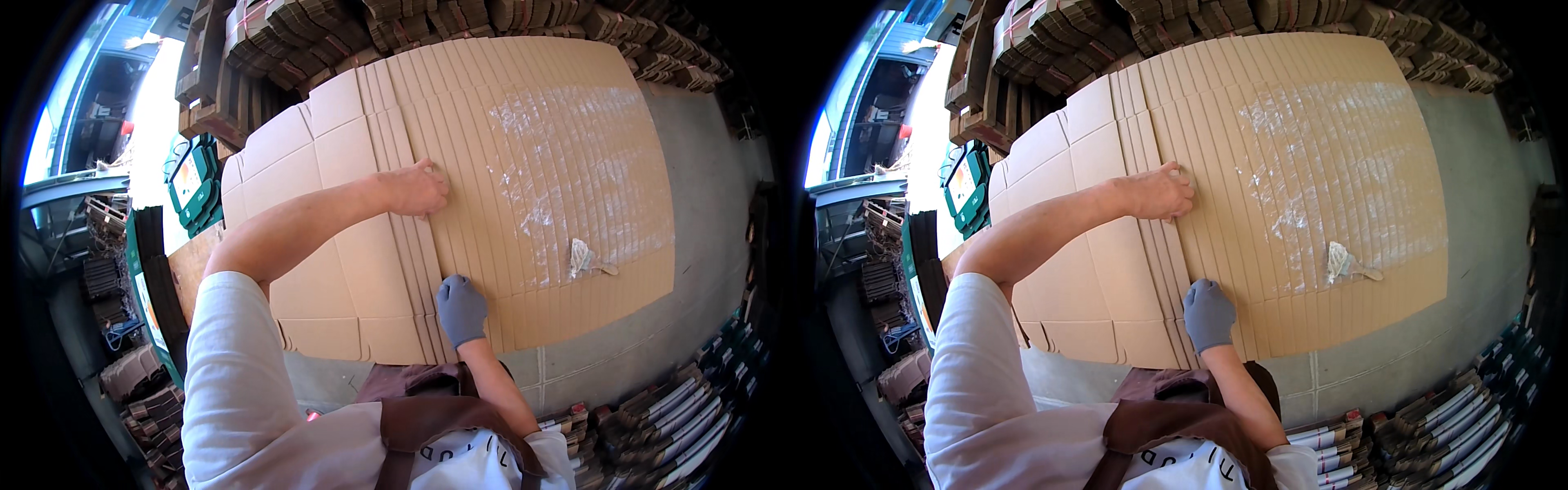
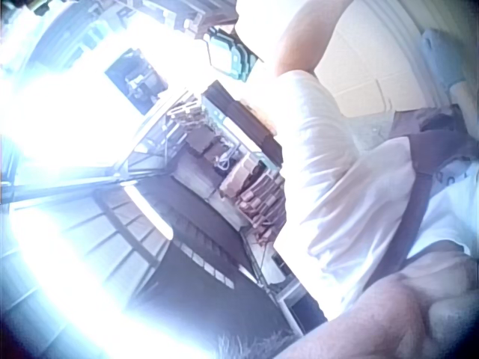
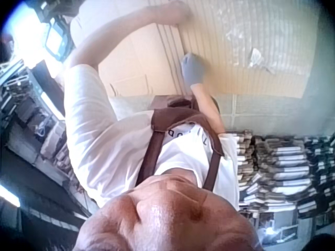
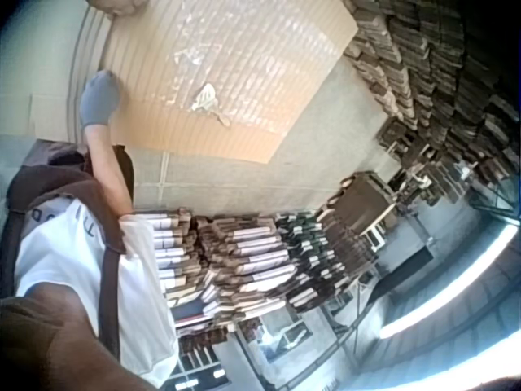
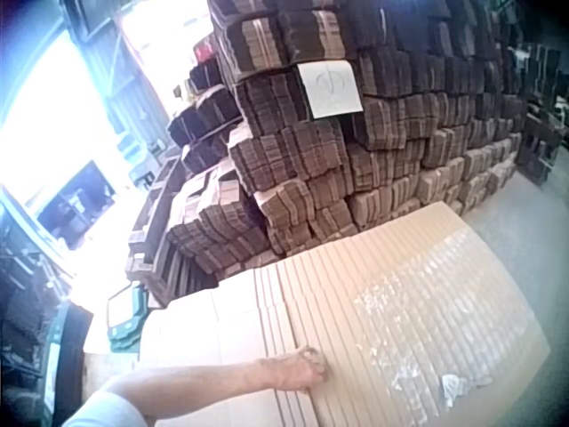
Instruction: The person applies a white adhesive to a large flat cardboard sheet using a brush, spreading it across the surface. They then lift and place a printed cardboard box labeled 'PEAR' onto the glued area.
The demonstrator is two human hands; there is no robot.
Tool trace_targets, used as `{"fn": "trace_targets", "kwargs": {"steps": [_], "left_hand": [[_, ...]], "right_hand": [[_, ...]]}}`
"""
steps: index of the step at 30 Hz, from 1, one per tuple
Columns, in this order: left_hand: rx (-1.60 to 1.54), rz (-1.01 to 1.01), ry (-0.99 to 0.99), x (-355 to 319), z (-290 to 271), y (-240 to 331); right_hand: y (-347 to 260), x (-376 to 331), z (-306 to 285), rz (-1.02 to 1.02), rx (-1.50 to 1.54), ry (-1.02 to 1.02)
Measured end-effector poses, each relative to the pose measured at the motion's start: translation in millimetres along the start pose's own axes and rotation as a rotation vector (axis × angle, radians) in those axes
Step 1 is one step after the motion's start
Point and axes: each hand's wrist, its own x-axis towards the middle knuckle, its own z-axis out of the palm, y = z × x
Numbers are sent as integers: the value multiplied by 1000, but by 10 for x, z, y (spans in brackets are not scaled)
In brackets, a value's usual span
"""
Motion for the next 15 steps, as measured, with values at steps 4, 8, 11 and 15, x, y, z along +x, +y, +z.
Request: {"fn": "trace_targets", "kwargs": {"steps": [4,8,11,15], "left_hand": [[58,-15,64,-46,109,13],[87,-206,202,-150,196,118],[-14,-488,355,-277,354,319],[-223,-653,543,-318,524,488]], "right_hand": [[-11,-2,30,-10,33,30],[-10,21,10,14,14,2],[-23,72,-24,-37,-70,-21],[33,42,-14,-31,-22,-1]]}}
